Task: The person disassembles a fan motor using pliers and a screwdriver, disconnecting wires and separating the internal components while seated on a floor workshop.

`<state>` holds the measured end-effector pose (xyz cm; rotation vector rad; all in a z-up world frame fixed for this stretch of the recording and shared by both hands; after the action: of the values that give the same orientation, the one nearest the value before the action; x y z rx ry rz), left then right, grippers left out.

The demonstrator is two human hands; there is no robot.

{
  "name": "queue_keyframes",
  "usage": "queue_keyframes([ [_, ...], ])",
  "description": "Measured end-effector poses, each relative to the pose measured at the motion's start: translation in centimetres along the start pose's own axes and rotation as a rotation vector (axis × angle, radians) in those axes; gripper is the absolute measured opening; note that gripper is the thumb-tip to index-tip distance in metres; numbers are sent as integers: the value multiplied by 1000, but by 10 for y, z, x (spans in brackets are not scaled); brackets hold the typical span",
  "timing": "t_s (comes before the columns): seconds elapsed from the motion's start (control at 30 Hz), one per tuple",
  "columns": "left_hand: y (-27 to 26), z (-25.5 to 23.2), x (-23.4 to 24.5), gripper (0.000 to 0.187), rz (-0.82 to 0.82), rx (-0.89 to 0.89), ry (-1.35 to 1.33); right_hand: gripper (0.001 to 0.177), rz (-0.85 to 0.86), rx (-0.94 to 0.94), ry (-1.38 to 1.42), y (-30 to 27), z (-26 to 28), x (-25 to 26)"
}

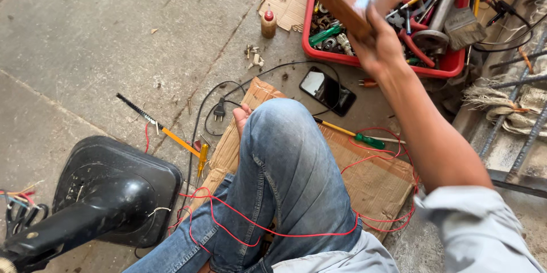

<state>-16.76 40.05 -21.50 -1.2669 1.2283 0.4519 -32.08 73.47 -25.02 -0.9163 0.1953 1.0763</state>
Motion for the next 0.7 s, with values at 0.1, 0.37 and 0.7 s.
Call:
queue_keyframes([
  [0.1, 1, -3, -1, 88, 0, -6, 14, 56, -96, 13, -29, 44, 2, -30],
  [0.37, 1, -9, 0, 94, 17, -28, 39, 60, -409, 13, -1074, 22, 35, -4],
  [0.7, -2, -28, -10, 103, 76, -48, 195, 68, -282, 622, -2300, 19, 89, 69],
])
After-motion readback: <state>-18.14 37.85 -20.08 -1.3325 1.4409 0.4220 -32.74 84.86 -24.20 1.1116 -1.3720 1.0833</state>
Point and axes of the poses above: each hand's wrist, its own y-axis towards the middle knuckle, its own x-axis out of the back of the hand, z = x × y, the point moved 5 cm from there along y, towards the middle knuckle, and after that the axes turned 8 degrees about -x, right-handed, at the moved point
